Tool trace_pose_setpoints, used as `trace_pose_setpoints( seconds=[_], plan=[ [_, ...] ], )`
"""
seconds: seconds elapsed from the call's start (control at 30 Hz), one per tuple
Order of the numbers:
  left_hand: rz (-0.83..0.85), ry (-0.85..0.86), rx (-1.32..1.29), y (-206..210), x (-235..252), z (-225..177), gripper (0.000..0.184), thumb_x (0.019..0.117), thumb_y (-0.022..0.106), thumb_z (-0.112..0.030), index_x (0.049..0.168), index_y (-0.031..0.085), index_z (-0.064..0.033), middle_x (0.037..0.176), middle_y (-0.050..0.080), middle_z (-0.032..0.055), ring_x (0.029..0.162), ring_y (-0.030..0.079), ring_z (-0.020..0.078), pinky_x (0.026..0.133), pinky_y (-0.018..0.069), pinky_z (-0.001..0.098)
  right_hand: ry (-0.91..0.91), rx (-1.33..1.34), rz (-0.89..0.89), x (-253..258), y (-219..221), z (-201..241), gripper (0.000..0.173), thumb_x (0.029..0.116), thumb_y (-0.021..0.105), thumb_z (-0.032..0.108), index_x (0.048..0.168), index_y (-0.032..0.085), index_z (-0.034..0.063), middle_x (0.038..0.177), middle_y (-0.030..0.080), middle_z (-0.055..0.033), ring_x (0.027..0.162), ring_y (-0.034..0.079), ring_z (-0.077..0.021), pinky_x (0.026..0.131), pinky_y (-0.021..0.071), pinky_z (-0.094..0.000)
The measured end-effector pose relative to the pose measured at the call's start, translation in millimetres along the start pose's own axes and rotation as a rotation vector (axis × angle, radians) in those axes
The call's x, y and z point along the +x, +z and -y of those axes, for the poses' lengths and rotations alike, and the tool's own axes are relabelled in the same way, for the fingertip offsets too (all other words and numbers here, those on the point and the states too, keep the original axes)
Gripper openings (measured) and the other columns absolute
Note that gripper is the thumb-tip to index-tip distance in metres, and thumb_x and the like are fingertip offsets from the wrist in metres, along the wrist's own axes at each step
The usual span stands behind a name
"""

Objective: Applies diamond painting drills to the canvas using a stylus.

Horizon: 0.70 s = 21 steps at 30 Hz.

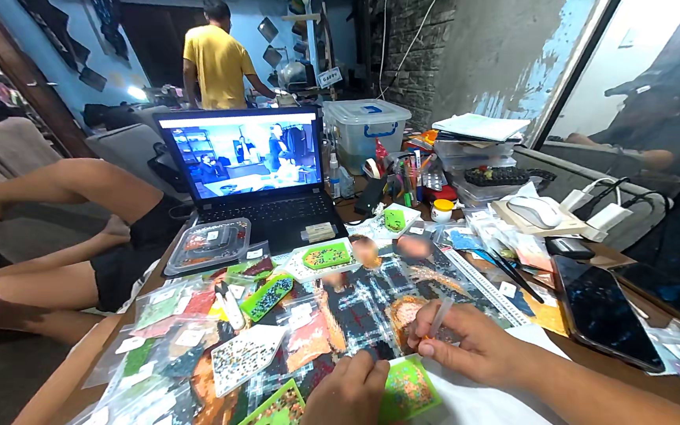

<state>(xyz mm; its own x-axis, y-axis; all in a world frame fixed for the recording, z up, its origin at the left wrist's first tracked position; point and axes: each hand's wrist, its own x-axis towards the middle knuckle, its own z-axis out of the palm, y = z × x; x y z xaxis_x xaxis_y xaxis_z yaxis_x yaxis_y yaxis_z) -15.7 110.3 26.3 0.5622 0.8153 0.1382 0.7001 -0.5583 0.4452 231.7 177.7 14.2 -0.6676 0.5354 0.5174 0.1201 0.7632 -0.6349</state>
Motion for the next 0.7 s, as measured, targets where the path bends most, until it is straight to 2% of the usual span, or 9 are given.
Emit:
trace_pose_setpoints(
  seconds=[0.33, 0.47, 0.7],
  plan=[
    [0.008, -0.010, 0.011, 0.8, 1.2, -1.1, 0.050, 0.0892, 0.078, -0.031, 0.124, 0.070, 0.0043, 0.106, 0.069, 0.0235, 0.096, 0.069, 0.0404, 0.079, 0.0593, 0.0503, 0.004, 0.017, 0.004, -0.7, -0.8, 1.0, 0.024, 0.1081, 0.052, 0.025, 0.109, 0.057, 0.0017, 0.097, 0.068, -0.0093, 0.092, 0.067, -0.0052, 0.084, 0.0545, -0.0196],
    [0.062, -0.024, 0.006, -1.2, 1.9, -0.6, 0.052, 0.0918, 0.075, -0.032, 0.128, 0.068, 0.0047, 0.110, 0.068, 0.0249, 0.100, 0.068, 0.0425, 0.082, 0.0584, 0.0523, 0.018, 0.039, 0.011, -0.5, -1.0, 1.5, 0.023, 0.1074, 0.053, 0.024, 0.108, 0.058, 0.0011, 0.095, 0.068, -0.0097, 0.090, 0.067, -0.0058, 0.081, 0.0551, -0.0199],
    [0.022, 0.014, 0.005, -0.1, 0.6, 1.9, 0.050, 0.0905, 0.077, -0.030, 0.125, 0.069, 0.0059, 0.108, 0.069, 0.0256, 0.098, 0.069, 0.0427, 0.081, 0.0586, 0.0532, 0.037, 0.092, 0.025, 0.4, 0.4, 2.1, 0.024, 0.1060, 0.056, 0.024, 0.106, 0.059, -0.0004, 0.094, 0.069, -0.0102, 0.085, 0.067, -0.0060, 0.077, 0.0558, -0.0204]
  ],
)
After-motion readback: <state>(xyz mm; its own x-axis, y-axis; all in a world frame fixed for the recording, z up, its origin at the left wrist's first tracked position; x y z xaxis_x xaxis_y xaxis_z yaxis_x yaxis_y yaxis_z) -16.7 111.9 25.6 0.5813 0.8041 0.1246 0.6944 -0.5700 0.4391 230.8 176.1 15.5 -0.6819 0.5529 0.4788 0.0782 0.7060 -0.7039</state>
